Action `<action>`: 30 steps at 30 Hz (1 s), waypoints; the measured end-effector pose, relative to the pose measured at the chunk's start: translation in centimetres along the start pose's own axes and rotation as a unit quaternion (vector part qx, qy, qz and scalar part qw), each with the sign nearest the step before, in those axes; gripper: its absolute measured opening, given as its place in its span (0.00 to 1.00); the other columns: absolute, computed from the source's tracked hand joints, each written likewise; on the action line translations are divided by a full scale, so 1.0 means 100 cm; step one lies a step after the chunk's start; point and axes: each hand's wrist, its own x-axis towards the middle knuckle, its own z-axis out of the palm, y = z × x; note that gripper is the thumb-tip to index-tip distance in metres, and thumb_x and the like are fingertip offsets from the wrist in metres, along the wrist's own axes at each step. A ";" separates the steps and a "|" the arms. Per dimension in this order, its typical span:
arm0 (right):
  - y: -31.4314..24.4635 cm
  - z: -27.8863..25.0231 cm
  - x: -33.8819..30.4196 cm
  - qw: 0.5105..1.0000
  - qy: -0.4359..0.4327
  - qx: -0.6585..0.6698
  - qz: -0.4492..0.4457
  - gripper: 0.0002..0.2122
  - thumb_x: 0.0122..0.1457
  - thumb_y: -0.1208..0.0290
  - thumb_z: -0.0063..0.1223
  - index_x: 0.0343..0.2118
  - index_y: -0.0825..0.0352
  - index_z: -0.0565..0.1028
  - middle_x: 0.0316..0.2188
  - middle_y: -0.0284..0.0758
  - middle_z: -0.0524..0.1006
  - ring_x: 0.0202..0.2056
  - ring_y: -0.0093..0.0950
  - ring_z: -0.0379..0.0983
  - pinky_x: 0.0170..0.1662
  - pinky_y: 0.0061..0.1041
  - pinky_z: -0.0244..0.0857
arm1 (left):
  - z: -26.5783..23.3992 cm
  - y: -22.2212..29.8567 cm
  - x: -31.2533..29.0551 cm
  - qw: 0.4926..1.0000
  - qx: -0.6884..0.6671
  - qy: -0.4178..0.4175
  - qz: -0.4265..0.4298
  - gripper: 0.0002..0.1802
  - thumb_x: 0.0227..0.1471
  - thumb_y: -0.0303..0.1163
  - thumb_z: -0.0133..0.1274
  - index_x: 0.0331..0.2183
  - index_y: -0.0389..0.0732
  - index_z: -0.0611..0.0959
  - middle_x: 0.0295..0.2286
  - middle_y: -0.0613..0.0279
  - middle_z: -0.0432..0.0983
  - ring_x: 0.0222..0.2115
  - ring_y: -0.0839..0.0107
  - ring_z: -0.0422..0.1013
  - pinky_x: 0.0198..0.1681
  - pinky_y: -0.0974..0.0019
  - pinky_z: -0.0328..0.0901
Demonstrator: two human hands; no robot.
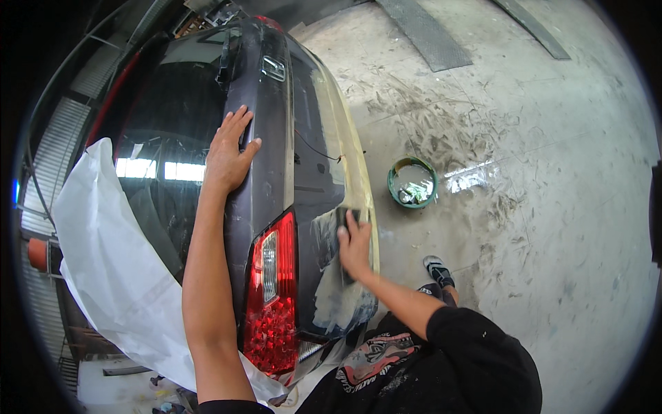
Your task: The person sands the rear body panel of a car using a sanding block and water from a bucket, wiping the surface by hand to check progress.
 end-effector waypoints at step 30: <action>0.045 0.014 0.097 0.989 -0.028 -0.015 0.146 0.23 0.59 0.64 0.49 0.57 0.68 0.69 0.42 0.52 0.63 0.44 0.47 0.62 0.52 0.38 0.57 | -0.004 0.015 0.008 1.000 -0.005 -0.009 -0.006 0.31 0.51 0.34 0.54 0.57 0.43 0.71 0.61 0.60 0.59 0.64 0.58 0.50 0.66 0.54 0.46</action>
